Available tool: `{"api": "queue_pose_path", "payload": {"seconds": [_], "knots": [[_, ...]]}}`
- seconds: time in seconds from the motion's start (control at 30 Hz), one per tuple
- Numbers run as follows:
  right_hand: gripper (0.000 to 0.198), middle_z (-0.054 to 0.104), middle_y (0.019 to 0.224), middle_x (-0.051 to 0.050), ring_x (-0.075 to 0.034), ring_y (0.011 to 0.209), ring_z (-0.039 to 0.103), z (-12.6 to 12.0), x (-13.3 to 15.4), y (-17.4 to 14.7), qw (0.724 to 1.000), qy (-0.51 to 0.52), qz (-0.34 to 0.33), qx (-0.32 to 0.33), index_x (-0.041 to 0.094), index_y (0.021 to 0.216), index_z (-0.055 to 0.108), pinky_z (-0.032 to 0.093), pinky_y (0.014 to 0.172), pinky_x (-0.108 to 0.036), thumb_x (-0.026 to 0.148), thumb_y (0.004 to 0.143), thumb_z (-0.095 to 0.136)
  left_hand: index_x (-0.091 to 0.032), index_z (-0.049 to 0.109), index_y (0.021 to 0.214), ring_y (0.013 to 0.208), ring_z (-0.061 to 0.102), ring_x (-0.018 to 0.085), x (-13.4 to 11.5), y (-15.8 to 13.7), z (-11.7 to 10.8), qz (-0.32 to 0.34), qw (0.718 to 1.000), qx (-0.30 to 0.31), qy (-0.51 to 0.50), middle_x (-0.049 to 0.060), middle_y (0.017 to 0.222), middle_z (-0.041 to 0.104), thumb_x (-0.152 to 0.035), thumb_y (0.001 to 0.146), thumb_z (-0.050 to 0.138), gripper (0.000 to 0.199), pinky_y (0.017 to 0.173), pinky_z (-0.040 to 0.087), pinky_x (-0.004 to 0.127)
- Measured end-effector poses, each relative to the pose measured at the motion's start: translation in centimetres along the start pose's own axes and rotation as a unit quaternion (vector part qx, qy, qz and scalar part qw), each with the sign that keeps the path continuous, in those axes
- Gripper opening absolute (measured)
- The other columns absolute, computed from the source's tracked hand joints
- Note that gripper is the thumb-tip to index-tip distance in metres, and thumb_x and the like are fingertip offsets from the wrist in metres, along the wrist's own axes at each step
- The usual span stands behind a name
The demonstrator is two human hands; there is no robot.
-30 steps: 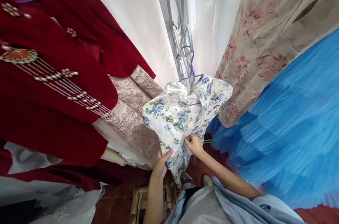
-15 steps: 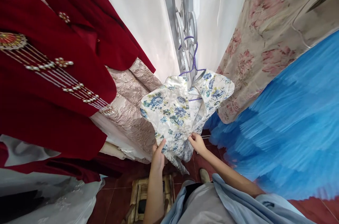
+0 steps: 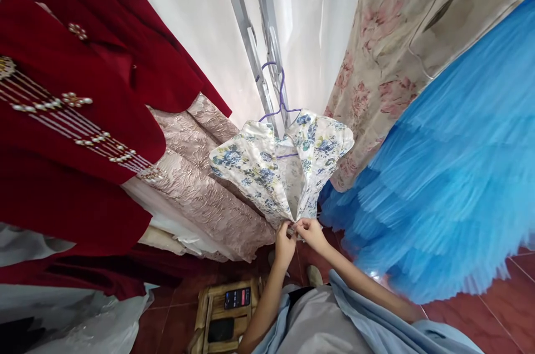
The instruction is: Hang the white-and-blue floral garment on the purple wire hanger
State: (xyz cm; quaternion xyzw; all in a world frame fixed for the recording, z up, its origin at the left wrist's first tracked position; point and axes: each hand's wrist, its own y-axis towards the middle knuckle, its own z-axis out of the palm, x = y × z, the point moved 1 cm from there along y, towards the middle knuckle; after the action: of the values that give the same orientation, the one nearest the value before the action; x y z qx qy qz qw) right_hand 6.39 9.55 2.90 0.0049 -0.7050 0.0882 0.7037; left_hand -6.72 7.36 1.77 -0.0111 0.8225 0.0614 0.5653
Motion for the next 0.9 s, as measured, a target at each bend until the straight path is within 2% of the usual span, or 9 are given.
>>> {"api": "queue_pose_path", "payload": {"seconds": [0.07,0.17,0.33,0.43,0.53,0.7,0.8,0.9], "knots": [[0.033,0.052,0.045,0.003,-0.010,0.042,0.044,0.0,0.5,-0.4,1.000,0.013,0.016,0.002,0.016,0.063,0.059,0.035,0.045,-0.022,0.046,0.078,0.064,-0.017,0.067,0.095,0.104,0.063,0.027,-0.9,0.3,0.9,0.004,1.000,-0.008,-0.007,0.011,0.098,0.069,-0.022,0.082,0.057,0.017,0.099,0.045,0.041],[0.033,0.051,0.043,0.003,-0.010,0.040,0.043,0.1,1.6,-0.6,0.999,0.020,0.035,0.006,0.017,0.064,0.059,0.034,0.043,-0.021,0.047,0.078,0.062,-0.018,0.067,0.086,0.101,0.063,0.028,-2.2,0.5,1.1,0.011,1.000,-0.010,-0.007,0.011,0.092,0.068,-0.021,0.082,0.058,0.011,0.101,0.043,0.042],[0.035,0.051,0.041,0.002,-0.009,0.038,0.041,0.0,5.6,0.5,0.999,0.027,0.017,-0.014,0.019,0.054,0.052,0.034,0.043,-0.022,0.042,0.078,0.063,-0.017,0.066,0.099,0.099,0.063,0.027,-2.8,0.2,1.0,0.026,0.999,0.025,0.010,0.011,0.098,0.068,-0.022,0.082,0.058,0.020,0.093,0.046,0.035],[0.039,0.050,0.041,0.003,-0.009,0.038,0.041,-0.1,10.5,2.2,0.998,0.041,-0.038,-0.042,0.020,0.053,0.050,0.034,0.043,-0.022,0.043,0.081,0.064,-0.017,0.061,0.081,0.081,0.061,0.021,-2.0,0.6,1.3,0.000,0.996,0.063,0.068,0.007,0.082,0.065,-0.022,0.082,0.056,0.007,0.080,0.046,0.030],[0.038,0.050,0.042,0.004,-0.009,0.038,0.039,-0.3,17.2,4.4,0.989,0.069,-0.124,-0.052,0.018,0.057,0.055,0.032,0.042,-0.022,0.044,0.082,0.065,-0.018,0.051,0.065,0.066,0.055,0.018,-1.1,1.5,1.5,-0.030,0.992,0.073,0.094,0.002,0.065,0.057,-0.020,0.077,0.059,0.015,0.070,0.043,0.028],[0.033,0.050,0.043,0.005,-0.008,0.039,0.039,-0.6,27.6,7.7,0.967,0.098,-0.229,-0.063,0.015,0.064,0.062,0.033,0.043,-0.022,0.042,0.082,0.067,-0.017,0.052,0.064,0.063,0.054,0.015,-1.1,2.7,1.6,-0.045,0.989,0.096,0.100,0.001,0.062,0.056,-0.017,0.075,0.059,0.013,0.065,0.040,0.026],[0.034,0.051,0.045,0.004,-0.007,0.041,0.041,-0.5,30.7,8.6,0.953,0.115,-0.272,-0.074,0.015,0.062,0.061,0.032,0.043,-0.020,0.041,0.083,0.067,-0.016,0.055,0.063,0.064,0.056,0.016,-1.7,3.1,2.1,-0.041,0.986,0.125,0.100,0.003,0.063,0.060,-0.015,0.074,0.060,0.012,0.065,0.041,0.026],[0.032,0.051,0.046,0.005,-0.007,0.041,0.041,-0.6,31.4,8.7,0.943,0.131,-0.295,-0.078,0.015,0.066,0.062,0.031,0.043,-0.020,0.041,0.084,0.067,-0.015,0.063,0.062,0.063,0.057,0.017,-2.8,3.7,1.8,-0.028,0.977,0.189,0.091,0.004,0.064,0.064,-0.015,0.072,0.063,0.010,0.064,0.043,0.027]]}}
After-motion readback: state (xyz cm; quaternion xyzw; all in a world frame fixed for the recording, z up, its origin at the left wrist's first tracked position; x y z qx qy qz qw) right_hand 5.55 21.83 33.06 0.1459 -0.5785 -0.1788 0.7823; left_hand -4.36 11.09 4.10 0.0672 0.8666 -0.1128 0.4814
